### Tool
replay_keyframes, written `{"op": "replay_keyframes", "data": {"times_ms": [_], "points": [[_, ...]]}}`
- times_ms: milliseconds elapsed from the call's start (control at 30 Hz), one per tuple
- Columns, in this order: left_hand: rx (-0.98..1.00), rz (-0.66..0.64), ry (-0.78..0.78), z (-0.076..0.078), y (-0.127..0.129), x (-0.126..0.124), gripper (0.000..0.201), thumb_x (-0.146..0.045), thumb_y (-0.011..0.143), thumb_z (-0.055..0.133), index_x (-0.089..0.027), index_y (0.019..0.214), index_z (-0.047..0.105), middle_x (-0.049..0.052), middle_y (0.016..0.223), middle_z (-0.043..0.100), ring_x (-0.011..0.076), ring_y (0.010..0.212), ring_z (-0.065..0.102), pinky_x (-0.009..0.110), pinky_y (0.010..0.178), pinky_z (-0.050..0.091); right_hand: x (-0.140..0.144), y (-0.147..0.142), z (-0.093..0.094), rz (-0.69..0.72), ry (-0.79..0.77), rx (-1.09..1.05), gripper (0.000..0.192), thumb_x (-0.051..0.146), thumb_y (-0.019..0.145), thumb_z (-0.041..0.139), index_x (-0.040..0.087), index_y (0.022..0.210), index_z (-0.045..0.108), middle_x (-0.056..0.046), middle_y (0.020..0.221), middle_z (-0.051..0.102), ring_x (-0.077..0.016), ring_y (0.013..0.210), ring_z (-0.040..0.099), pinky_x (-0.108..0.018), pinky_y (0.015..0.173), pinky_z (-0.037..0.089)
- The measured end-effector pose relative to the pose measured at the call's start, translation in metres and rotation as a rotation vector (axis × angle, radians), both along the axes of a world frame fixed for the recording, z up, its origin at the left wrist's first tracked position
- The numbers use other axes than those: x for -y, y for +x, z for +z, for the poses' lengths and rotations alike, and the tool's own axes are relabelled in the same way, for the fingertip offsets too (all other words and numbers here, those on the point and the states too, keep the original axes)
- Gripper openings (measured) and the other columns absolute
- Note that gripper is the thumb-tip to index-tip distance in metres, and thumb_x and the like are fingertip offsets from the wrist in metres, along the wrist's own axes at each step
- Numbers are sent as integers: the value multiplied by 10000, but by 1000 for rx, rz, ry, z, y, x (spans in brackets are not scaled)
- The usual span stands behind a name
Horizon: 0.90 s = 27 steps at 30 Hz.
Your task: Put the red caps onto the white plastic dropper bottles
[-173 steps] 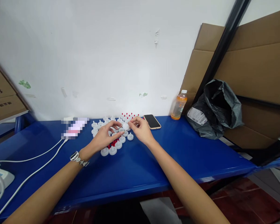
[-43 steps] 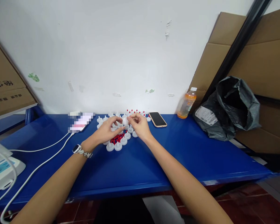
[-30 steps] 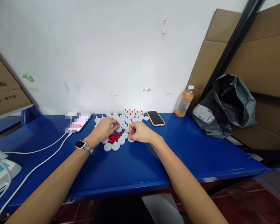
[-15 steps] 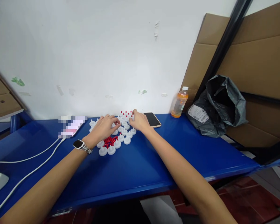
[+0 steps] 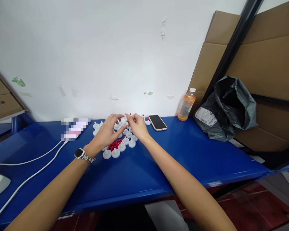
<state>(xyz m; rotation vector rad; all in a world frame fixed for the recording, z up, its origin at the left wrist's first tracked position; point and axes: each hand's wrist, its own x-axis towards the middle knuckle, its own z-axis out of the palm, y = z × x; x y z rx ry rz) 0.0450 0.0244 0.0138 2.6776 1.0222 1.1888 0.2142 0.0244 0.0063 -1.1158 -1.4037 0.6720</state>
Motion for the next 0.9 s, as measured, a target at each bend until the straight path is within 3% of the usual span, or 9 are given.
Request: {"op": "replay_keyframes", "data": {"times_ms": [167, 300, 400, 500, 567, 633, 733, 800, 900], "points": [[18, -138, -36, 6, -10, 13, 368, -333, 985, 467, -227, 1336, 437, 75, 1087, 578, 185, 867, 567, 343, 850, 484, 15, -22, -8, 154, -128, -193, 452, 591, 866, 501, 233, 620, 377, 59, 515, 320, -108, 466, 302, -265, 468, 257], [-38, -192, -53, 9, -14, 18, 325, -355, 985, 471, -248, 1291, 500, 67, 1076, 590, 171, 829, 566, 341, 834, 479, 19, -27, -10, 227, -215, -250, 446, 573, 870, 497, 236, 615, 357, 62, 507, 278, -102, 451, 258, -267, 458, 246], [100, -174, -165, 9, -14, 15, 325, -456, 961, 510, -228, 1190, 550, 24, 871, 604, 151, 731, 550, 297, 718, 468, 21, -27, -8, 117, -100, -172, 491, 632, 890, 444, 233, 615, 361, 40, 527, 326, -119, 491, 320, -274, 490, 301], [428, -89, -349, 7, -19, 4, 391, -535, 998, 359, -207, 982, 571, -13, 653, 520, 129, 609, 501, 264, 592, 415, 23, -25, -6, -88, 81, -43, 519, 637, 944, 328, 230, 625, 366, 14, 575, 392, -141, 567, 388, -284, 558, 349], [528, -63, -394, 4, -25, -5, 455, -557, 997, 329, -199, 838, 560, -13, 626, 491, 125, 598, 485, 268, 590, 402, 24, -24, -6, -106, 127, 83, 494, 594, 973, 296, 228, 648, 367, 10, 606, 421, -148, 605, 414, -286, 596, 359], [434, -63, -410, 1, -31, -11, 406, -553, 957, 448, -195, 843, 600, 1, 698, 552, 135, 665, 521, 274, 623, 413, 25, -25, -8, -16, 136, 315, 453, 547, 976, 353, 221, 664, 389, 5, 648, 471, -156, 664, 455, -293, 659, 372], [281, -51, -390, -3, -36, -13, 334, -511, 918, 540, -204, 1001, 642, 16, 830, 626, 158, 773, 569, 279, 664, 432, 26, -25, -10, 71, 142, 600, 359, 466, 952, 463, 206, 707, 507, -21, 780, 582, -185, 835, 526, -328, 812, 382], [226, -43, -379, -5, -35, -11, 349, -500, 904, 562, -209, 1082, 636, 23, 870, 645, 164, 791, 587, 286, 682, 448, 26, -22, -10, 56, 125, 546, 280, 410, 954, 457, 209, 801, 577, -28, 858, 623, -189, 893, 548, -334, 851, 390], [192, -60, -386, -7, -30, -8, 379, -511, 874, 604, -218, 1113, 629, 38, 964, 672, 165, 799, 608, 299, 702, 471, 24, -15, -7, 85, 81, 252, 261, 420, 954, 433, 216, 912, 591, -8, 811, 630, -169, 808, 578, -298, 768, 434]]}}
